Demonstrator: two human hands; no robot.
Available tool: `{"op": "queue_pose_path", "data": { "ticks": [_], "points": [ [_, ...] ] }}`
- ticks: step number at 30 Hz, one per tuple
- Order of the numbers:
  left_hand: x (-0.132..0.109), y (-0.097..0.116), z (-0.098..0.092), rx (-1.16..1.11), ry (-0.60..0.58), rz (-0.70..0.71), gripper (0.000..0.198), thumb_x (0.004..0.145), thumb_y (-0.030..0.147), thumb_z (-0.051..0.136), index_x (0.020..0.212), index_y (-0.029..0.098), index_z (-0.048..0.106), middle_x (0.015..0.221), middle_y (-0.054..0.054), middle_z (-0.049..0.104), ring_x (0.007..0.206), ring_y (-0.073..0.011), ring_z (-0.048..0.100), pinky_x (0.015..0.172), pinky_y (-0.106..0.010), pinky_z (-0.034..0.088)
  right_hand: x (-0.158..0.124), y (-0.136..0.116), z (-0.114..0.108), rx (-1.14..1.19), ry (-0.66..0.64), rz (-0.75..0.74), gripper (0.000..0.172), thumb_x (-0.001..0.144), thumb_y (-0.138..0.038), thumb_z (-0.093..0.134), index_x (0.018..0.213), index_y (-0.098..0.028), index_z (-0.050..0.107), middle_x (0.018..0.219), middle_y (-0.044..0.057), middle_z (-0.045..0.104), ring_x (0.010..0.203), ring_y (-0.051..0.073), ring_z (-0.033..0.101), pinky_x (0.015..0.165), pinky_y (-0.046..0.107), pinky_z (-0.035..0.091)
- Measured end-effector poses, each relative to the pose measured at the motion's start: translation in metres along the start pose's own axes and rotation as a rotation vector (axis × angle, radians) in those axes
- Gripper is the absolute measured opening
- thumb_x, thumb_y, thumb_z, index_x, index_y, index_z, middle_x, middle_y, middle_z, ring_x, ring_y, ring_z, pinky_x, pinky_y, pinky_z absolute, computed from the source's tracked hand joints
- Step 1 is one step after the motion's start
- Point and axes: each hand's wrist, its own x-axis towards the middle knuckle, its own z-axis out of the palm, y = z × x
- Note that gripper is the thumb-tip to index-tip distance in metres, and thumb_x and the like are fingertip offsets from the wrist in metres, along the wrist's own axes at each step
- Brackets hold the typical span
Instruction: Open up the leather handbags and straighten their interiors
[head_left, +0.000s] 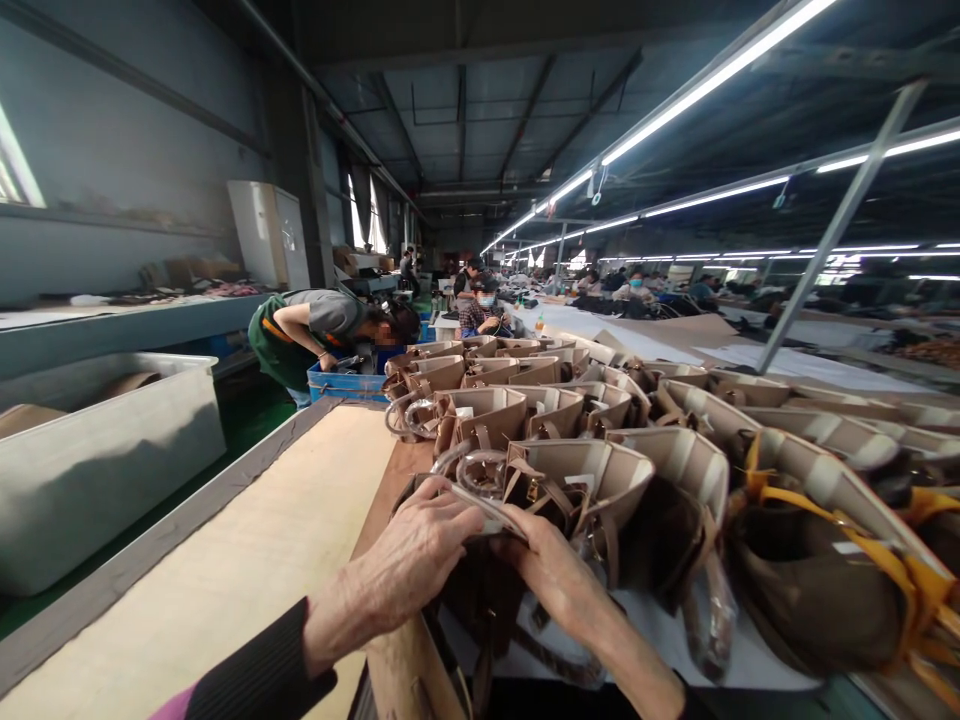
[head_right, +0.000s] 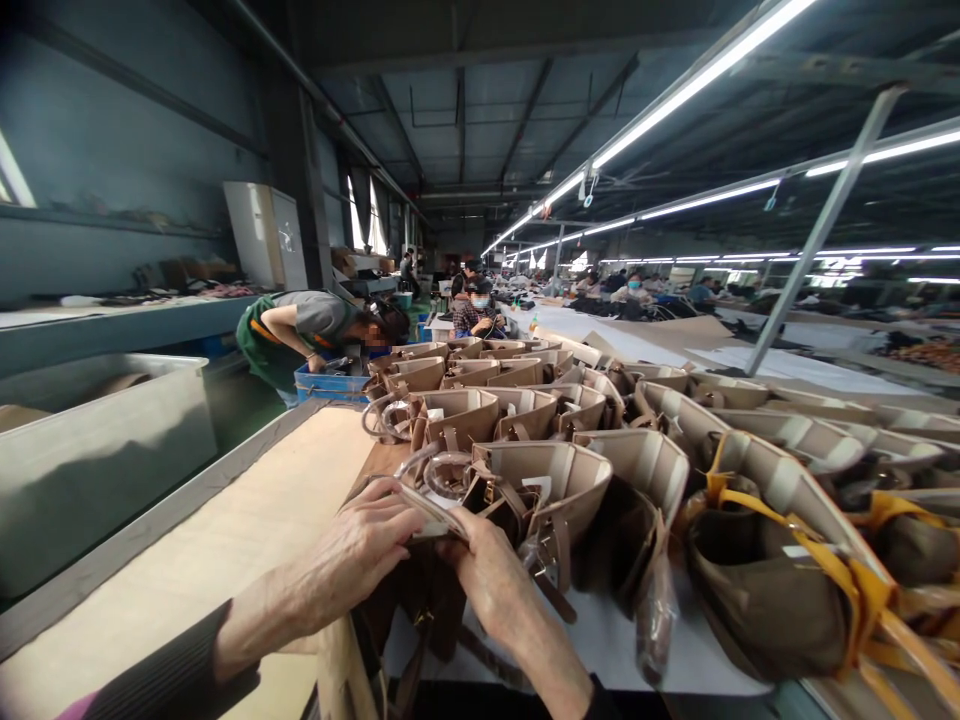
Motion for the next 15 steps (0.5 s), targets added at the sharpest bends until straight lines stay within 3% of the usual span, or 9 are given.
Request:
{"op": "queue_pose_path", "data": {
  "ticks": [4,8,15],
  "points": [
    [0.0005,-0.0043,0.0031,-0.029,-0.024,0.075,0.035,0.09,0.009,0.038,0.111,0.027,0.059,0.11,0.001,0.064,0.104,-0.0151,0.056,0.097,-0.031,0.037,0.0,0.0013,-0.0006,-0.038,0.008,0.034,0.049,0.074,-0.012,0.048,0.121,-0.019,0.06,0.116,0.003,0.064,0.104,0.025,0.057,0.099,0.039,0.038],
    [0.0021,-0.0052,0.0051,-0.021,-0.077,0.02,0.044,0.087,0.007,0.037,0.118,0.03,0.057,0.116,0.0,0.062,0.106,-0.0166,0.056,0.094,-0.029,0.04,0.0003,0.0051,-0.0005,-0.07,0.023,0.075,0.047,0.075,-0.015,0.049,0.12,-0.02,0.061,0.11,0.003,0.066,0.103,0.025,0.058,0.096,0.038,0.041],
    [0.0077,-0.0045,0.0003,-0.001,-0.228,-0.027,0.04,0.075,0.003,0.04,0.098,0.025,0.065,0.108,0.0,0.065,0.098,-0.0182,0.06,0.087,-0.027,0.043,-0.0031,0.0031,-0.0005,-0.101,0.044,0.095,0.046,0.075,-0.015,0.049,0.118,-0.021,0.062,0.105,0.002,0.068,0.099,0.024,0.059,0.093,0.036,0.042]
  ]
}}
